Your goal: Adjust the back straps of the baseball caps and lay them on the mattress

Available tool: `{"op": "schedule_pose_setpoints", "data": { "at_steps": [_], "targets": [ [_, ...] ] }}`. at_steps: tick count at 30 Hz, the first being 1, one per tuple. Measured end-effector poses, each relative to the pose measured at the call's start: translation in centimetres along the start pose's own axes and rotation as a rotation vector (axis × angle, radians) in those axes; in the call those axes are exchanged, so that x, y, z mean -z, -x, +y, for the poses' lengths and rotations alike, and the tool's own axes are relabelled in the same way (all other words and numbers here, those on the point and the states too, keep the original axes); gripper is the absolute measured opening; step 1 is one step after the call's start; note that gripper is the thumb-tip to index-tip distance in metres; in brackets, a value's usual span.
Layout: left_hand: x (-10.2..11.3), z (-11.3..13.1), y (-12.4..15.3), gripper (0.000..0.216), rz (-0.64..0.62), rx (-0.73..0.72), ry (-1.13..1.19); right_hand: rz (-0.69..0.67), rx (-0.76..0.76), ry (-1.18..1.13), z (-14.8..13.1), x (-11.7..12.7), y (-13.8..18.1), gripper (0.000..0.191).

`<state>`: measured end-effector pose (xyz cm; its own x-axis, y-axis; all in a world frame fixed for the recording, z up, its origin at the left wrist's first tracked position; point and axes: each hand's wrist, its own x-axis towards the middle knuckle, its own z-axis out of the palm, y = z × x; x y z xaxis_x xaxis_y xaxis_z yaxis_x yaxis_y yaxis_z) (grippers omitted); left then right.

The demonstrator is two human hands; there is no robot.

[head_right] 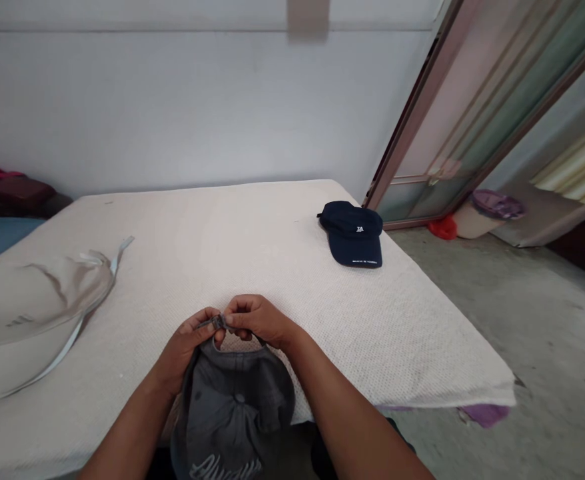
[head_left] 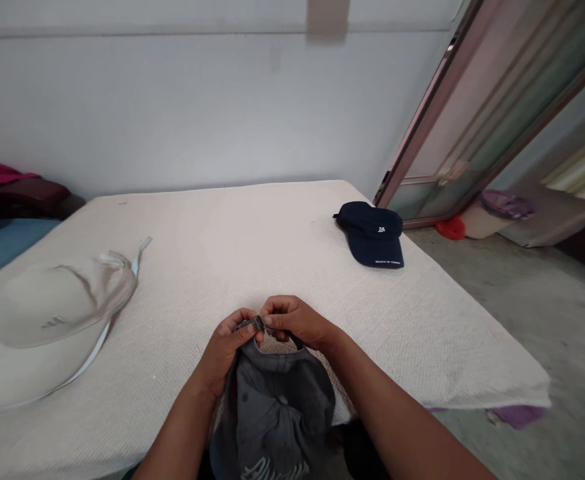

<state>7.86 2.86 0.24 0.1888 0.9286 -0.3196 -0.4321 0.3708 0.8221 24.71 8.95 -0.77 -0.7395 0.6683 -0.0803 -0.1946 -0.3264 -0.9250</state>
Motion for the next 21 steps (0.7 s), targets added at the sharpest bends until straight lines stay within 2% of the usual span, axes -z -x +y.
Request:
{"op": "schedule_pose_setpoints", "data": {
  "at_steps": [10, 17, 21],
  "targets": [
    [-0.19, 0.15, 0.16, 0.012, -0.009, -0.001, 0.009, -0.046, -0.032, -0.1, -0.37, 0.0, 0.15, 0.02],
    [0.0, -0.11, 0.25, 0.01, -0.063, 0.013, 0.036, -0.009, -0.065, -0.12, -0.06, -0.04, 0.12, 0.014],
    [0.09, -0.2, 0.16, 0.01, -0.054, 0.028, 0.064, 0.017, -0.09, -0.161, -0.14, -0.1, 0.12, 0.014]
  ]
}}
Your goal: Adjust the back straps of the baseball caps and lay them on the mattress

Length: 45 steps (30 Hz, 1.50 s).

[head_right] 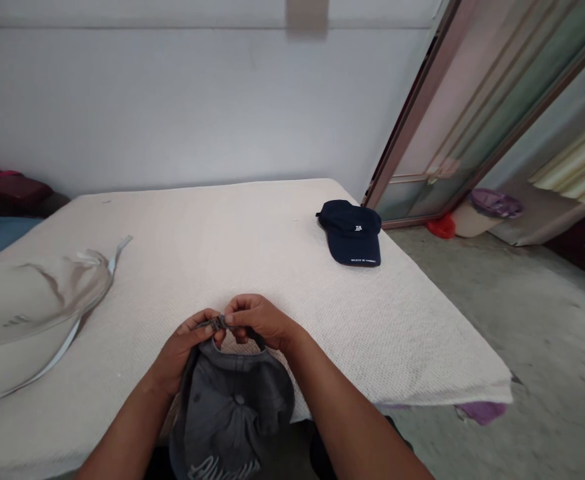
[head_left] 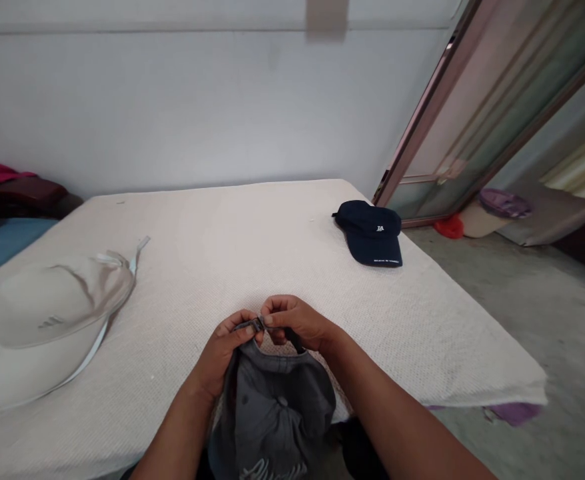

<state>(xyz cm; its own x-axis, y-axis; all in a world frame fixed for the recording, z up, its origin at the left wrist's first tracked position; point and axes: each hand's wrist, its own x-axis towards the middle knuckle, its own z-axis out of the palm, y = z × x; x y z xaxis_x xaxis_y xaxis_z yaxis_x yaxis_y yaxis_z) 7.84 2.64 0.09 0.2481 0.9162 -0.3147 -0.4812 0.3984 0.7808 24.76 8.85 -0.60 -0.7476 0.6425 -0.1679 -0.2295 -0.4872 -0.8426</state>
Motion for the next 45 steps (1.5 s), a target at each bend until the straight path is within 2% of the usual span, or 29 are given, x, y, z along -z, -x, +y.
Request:
{"op": "schedule_pose_setpoints", "data": {
  "at_steps": [7, 15, 24, 37, 45],
  "targets": [
    [-0.36, -0.05, -0.03, 0.009, -0.03, -0.047, 0.04, 0.01, -0.017, -0.076, 0.12, 0.02, -0.16, 0.015],
    [-0.46, -0.26, -0.4, 0.016, 0.073, -0.058, -0.067, 0.002, -0.021, -0.093, 0.08, -0.21, -0.15, 0.016],
    [-0.26, -0.28, -0.45, 0.013, 0.052, -0.058, -0.044, -0.025, -0.018, -0.23, -0.03, -0.37, -0.03, 0.019],
    [-0.66, -0.23, -0.49, 0.012, 0.086, -0.041, -0.04, 0.033, 0.029, -0.037, 0.24, -0.31, -0.16, 0.015],
    [-0.65, -0.07, -0.45, 0.015, 0.108, -0.015, -0.083, 0.008, 0.096, 0.083, -0.14, -0.24, 0.17, 0.016]
  ]
}}
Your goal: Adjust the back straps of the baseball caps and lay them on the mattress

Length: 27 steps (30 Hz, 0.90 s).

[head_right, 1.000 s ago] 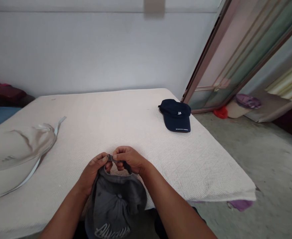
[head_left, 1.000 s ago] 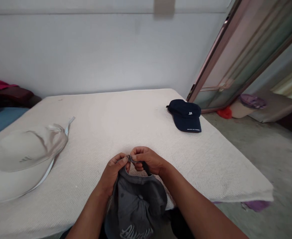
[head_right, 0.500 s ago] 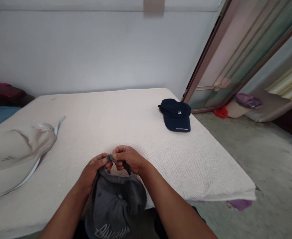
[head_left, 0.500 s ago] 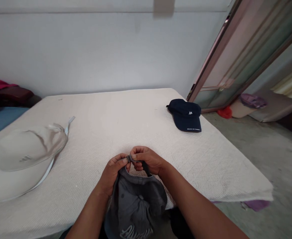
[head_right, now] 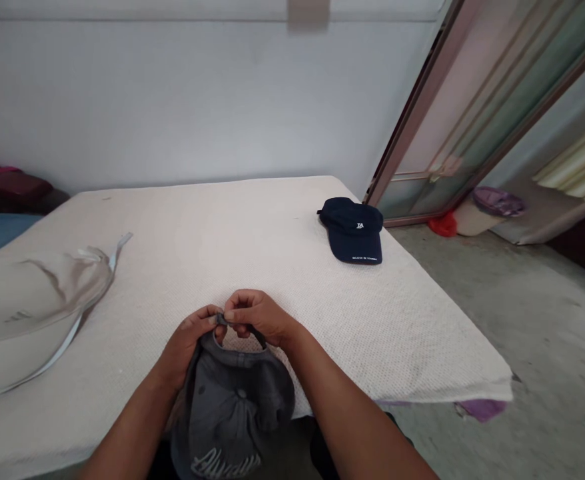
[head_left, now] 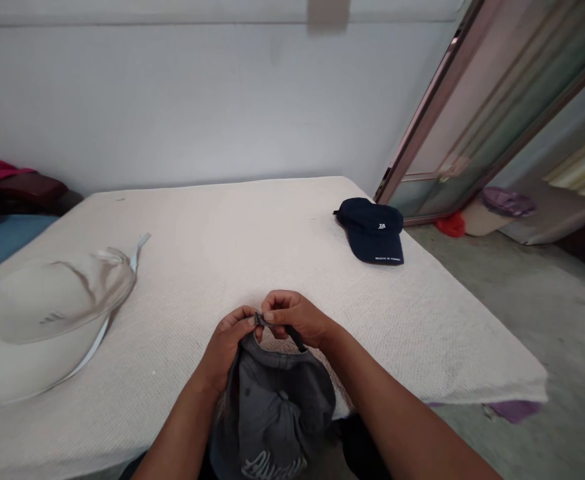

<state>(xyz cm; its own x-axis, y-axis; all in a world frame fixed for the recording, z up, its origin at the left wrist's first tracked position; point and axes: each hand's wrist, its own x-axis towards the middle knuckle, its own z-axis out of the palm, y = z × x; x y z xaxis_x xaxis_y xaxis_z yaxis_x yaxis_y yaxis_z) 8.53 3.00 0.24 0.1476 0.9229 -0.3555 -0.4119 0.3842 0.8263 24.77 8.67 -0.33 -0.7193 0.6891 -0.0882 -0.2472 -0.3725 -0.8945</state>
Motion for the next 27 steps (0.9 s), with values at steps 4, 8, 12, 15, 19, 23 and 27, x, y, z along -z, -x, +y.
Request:
{"op": "schedule_pose_setpoints", "data": {
  "at_steps": [4, 8, 12, 15, 19, 23, 27],
  "targets": [
    [-0.07, 0.05, 0.1, 0.014, -0.032, 0.017, 0.005, -0.004, 0.037, 0.077, -0.36, 0.16, 0.08, 0.017],
    [-0.03, -0.06, 0.13, 0.014, -0.069, 0.034, 0.027, -0.027, 0.022, 0.097, -0.52, 0.35, 0.15, 0.017],
    [0.01, -0.18, 0.1, 0.012, -0.081, 0.071, 0.035, -0.068, -0.001, 0.066, -0.5, 0.46, 0.21, 0.019],
    [-0.07, -0.16, 0.04, 0.012, -0.065, 0.074, 0.034, -0.052, 0.01, 0.082, -0.38, 0.33, 0.2, 0.018],
    [-0.18, -0.1, -0.11, 0.015, -0.052, 0.051, 0.011, -0.049, 0.077, 0.124, -0.28, -0.05, 0.16, 0.019],
    [-0.28, -0.1, -0.14, 0.015, -0.056, 0.051, -0.004, -0.087, 0.105, 0.144, -0.55, -0.27, 0.18, 0.022],
    [-0.38, -0.2, -0.2, 0.014, -0.025, 0.067, 0.009, -0.148, 0.105, 0.166, -0.91, -0.03, 0.17, 0.021]
  ]
}}
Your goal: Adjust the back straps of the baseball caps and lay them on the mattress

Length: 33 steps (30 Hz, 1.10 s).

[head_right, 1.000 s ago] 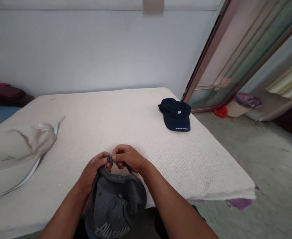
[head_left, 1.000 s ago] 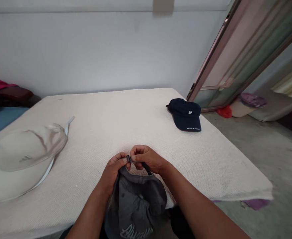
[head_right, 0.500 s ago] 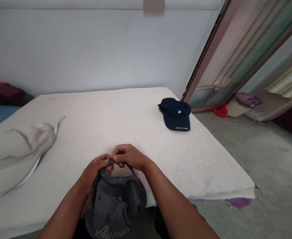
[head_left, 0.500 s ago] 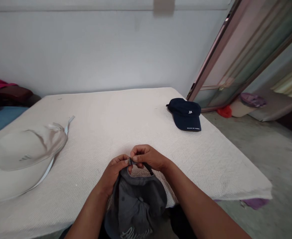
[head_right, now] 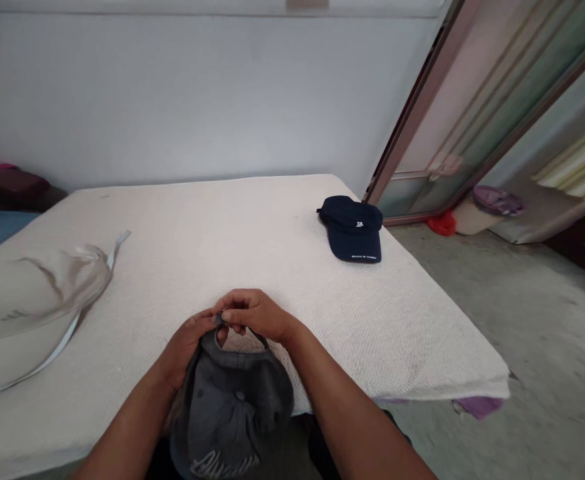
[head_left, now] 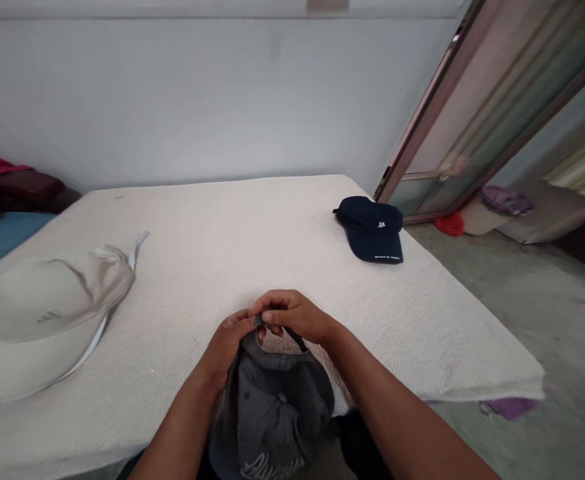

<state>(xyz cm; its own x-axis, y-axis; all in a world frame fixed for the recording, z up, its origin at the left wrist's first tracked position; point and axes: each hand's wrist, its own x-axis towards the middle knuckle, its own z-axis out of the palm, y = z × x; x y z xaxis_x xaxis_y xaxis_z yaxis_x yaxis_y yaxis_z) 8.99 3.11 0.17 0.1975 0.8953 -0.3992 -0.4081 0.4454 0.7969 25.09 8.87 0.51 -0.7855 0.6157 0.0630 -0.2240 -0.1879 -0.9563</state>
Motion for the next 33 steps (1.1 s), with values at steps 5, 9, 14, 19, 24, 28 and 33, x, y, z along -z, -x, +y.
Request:
{"op": "schedule_pose_setpoints", "data": {
  "at_steps": [5, 9, 14, 19, 24, 28, 33],
  "targets": [
    [0.09, -0.22, -0.27, 0.011, 0.014, 0.011, 0.036, -0.023, -0.05, 0.062, -0.09, 0.49, 0.1, 0.024],
    [0.21, -0.36, -0.33, 0.008, 0.03, 0.007, 0.054, 0.042, -0.084, 0.163, -0.08, 0.51, 0.28, 0.021],
    [0.35, -0.54, -0.43, 0.009, 0.033, 0.009, 0.074, 0.083, -0.034, 0.233, -0.05, 0.45, 0.49, 0.014],
    [0.47, -0.55, -0.65, 0.007, 0.008, 0.014, 0.054, 0.094, -0.019, 0.258, 0.14, 0.7, 0.62, 0.007],
    [0.3, -0.41, -0.71, 0.005, 0.002, 0.024, 0.055, 0.1, 0.006, 0.2, 0.3, 0.62, 0.73, 0.006],
    [0.02, -0.38, -0.65, 0.007, -0.003, 0.028, 0.051, 0.052, 0.073, -0.019, 0.19, 0.29, 0.78, 0.007],
    [-0.06, -0.57, -0.67, 0.006, -0.027, 0.036, 0.081, 0.215, 0.151, -0.113, -0.09, 0.11, 0.84, 0.011]
  ]
}}
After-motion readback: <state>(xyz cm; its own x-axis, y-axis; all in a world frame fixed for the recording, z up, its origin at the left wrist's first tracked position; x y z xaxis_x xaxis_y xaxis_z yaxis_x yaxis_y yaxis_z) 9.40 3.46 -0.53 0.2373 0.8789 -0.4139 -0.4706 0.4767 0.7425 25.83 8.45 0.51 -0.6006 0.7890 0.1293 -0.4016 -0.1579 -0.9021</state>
